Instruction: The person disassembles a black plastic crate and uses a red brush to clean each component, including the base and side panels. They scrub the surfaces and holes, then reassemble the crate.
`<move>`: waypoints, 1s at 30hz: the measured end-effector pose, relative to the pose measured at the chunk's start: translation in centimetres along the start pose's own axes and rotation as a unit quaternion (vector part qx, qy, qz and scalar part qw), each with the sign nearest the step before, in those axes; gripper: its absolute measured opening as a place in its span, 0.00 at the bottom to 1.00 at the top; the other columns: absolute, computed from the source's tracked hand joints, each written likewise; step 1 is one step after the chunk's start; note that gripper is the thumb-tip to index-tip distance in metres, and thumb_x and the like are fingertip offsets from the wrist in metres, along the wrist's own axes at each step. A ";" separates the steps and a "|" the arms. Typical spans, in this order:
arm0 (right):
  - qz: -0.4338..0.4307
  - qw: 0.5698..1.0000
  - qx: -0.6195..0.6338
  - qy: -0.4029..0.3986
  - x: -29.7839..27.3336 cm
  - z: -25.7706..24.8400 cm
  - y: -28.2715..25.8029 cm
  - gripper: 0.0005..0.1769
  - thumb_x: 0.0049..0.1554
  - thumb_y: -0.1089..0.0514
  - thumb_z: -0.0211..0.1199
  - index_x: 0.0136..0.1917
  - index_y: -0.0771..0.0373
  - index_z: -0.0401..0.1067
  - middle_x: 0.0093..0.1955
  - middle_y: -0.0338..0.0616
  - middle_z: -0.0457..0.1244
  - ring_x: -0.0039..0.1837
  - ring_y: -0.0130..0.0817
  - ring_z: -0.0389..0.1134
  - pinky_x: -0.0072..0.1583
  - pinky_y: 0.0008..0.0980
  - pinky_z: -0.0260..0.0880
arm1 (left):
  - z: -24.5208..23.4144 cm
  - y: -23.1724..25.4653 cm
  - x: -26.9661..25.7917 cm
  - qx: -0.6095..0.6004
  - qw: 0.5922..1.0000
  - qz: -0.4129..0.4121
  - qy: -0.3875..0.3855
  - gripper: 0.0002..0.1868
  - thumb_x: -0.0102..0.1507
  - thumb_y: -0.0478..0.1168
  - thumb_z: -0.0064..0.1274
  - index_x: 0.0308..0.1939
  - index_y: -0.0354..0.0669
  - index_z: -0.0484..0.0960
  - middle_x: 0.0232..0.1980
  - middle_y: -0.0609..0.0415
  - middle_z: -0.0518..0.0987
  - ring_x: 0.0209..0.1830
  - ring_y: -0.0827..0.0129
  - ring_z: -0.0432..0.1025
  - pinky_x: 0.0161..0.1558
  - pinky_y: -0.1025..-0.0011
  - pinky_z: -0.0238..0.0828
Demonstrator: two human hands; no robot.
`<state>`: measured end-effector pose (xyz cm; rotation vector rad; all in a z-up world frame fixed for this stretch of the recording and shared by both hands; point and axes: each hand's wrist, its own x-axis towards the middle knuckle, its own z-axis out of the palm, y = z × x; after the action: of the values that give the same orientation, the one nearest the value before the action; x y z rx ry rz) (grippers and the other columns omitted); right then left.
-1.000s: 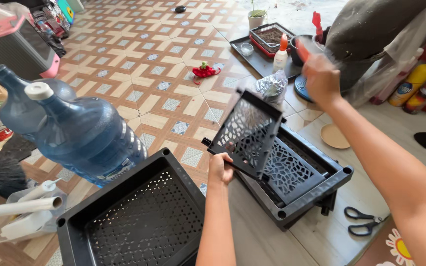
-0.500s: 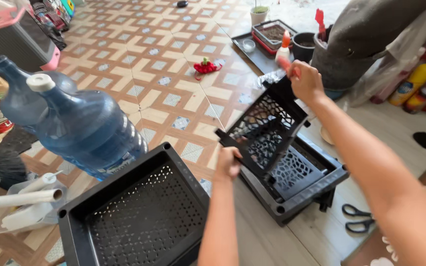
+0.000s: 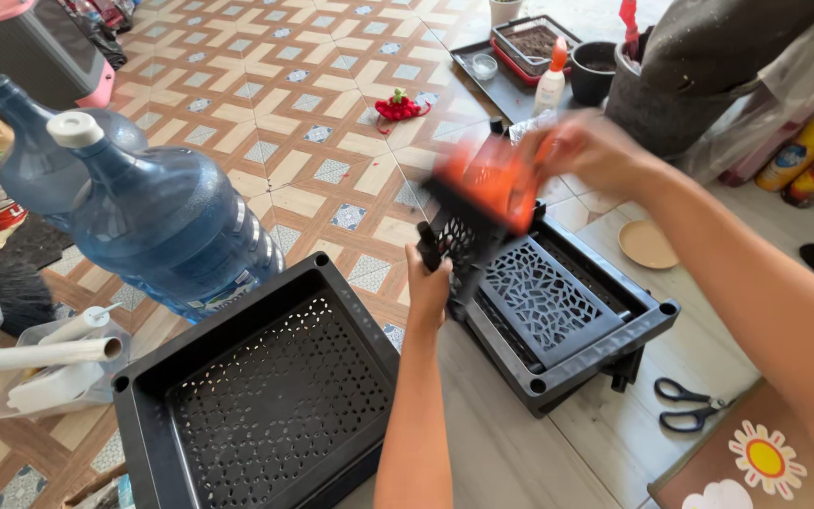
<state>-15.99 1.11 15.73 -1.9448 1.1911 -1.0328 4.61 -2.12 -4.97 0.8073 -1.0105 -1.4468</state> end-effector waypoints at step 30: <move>-0.042 0.986 0.122 -0.108 -3.4 -2.4 4.6 0.06 0.43 0.70 0.52 0.34 0.66 0.68 0.48 0.51 0.63 0.51 0.34 0.66 0.55 0.31 0.65 | -8.5 -13.0 8.1 -0.447 0.842 -0.286 0.103 0.14 0.60 0.26 0.40 0.51 0.27 0.67 0.51 0.41 0.71 0.52 0.54 0.68 0.57 0.56 0.66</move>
<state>-20.96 2.13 12.22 -1.8708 0.8296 -0.9338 6.06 -11.43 -19.75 0.5385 0.1673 -2.0234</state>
